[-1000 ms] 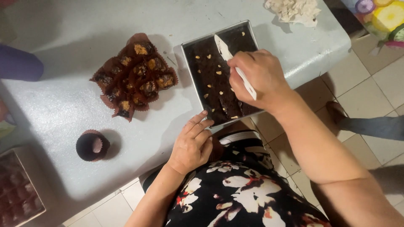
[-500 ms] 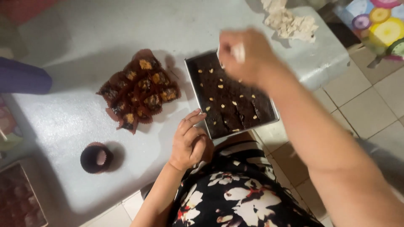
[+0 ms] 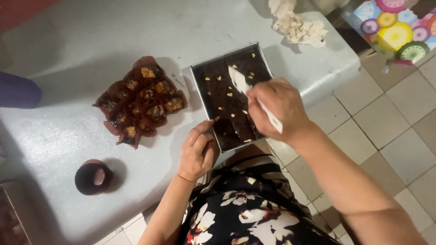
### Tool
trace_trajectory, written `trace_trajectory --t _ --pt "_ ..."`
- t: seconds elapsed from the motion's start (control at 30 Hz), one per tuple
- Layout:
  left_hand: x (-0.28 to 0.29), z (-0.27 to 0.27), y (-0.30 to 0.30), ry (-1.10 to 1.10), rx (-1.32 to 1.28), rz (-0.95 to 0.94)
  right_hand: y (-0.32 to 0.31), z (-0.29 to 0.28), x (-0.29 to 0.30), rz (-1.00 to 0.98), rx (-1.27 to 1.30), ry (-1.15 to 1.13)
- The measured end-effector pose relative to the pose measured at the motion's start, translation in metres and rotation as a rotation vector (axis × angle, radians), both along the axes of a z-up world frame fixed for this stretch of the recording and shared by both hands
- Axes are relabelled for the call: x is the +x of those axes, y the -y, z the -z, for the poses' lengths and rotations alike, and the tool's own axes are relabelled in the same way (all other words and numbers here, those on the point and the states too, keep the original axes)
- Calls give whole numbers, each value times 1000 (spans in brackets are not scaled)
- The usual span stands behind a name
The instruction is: The person uses a spatula to transfer brownie squares from a baking pan into individual cupcake liners and place them into a storage box.
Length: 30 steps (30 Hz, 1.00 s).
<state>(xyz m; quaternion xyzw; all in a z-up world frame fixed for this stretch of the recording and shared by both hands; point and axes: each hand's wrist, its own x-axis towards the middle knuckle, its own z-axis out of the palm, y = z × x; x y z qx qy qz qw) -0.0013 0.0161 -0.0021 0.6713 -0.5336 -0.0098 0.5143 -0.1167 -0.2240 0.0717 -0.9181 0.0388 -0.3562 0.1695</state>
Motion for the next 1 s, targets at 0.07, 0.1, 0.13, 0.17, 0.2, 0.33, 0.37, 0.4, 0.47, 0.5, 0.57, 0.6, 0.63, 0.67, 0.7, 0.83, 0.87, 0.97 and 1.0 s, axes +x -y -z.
trace_trajectory --t 0.07,0.1,0.13,0.17,0.2,0.33,0.37,0.4,0.47,0.5,0.57,0.6,0.63,0.67,0.7,0.83,0.87,0.97,1.0 --pt "1 1 1 1 -8 -14 -9 20 -2 -64 -36 -1" --pt "1 1 1 2 -13 -18 -15 31 -4 -117 -69 -1" --pt "0 1 2 1 -13 -19 -18 36 -3 -119 -69 -2" --pt "0 0 1 3 -19 -16 -23 41 -2 -109 -81 0" --pt "0 -1 1 4 -25 -12 -27 47 -1 -99 -93 2" --pt "-1 3 -1 -14 4 -2 -11 24 -4 -4 -22 33" --pt "-1 3 -1 -19 4 -7 -8 12 -11 -4 4 14" --pt "-1 3 -1 -24 5 -13 -6 0 -16 -4 30 -6" --pt "-2 0 -3 -28 11 -27 -20 21 -29 -13 19 -10" --pt "-2 -2 0 -26 4 -32 -24 30 -35 -13 -3 -8" --pt "-1 0 0 -34 2 -31 -32 36 -31 -55 7 11" --pt "-2 0 -1 -44 3 -29 -37 39 -31 -96 21 27" --pt "-1 0 0 -40 6 -27 -33 41 -31 -94 23 31" --pt "0 1 1 -42 5 -24 -29 42 -31 -67 -10 34" --pt "0 2 -1 -48 12 -15 -28 45 -33 -34 -36 32" --pt "-1 0 -2 -55 29 -15 -36 -3 -53 -19 38 2" --pt "0 -1 -1 -53 28 -16 -42 9 -60 -52 35 7" --pt "-1 1 -3 -52 28 -9 -56 25 -63 -70 -47 25" --pt "0 1 -2 -55 25 -8 -59 27 -60 -63 -128 36"
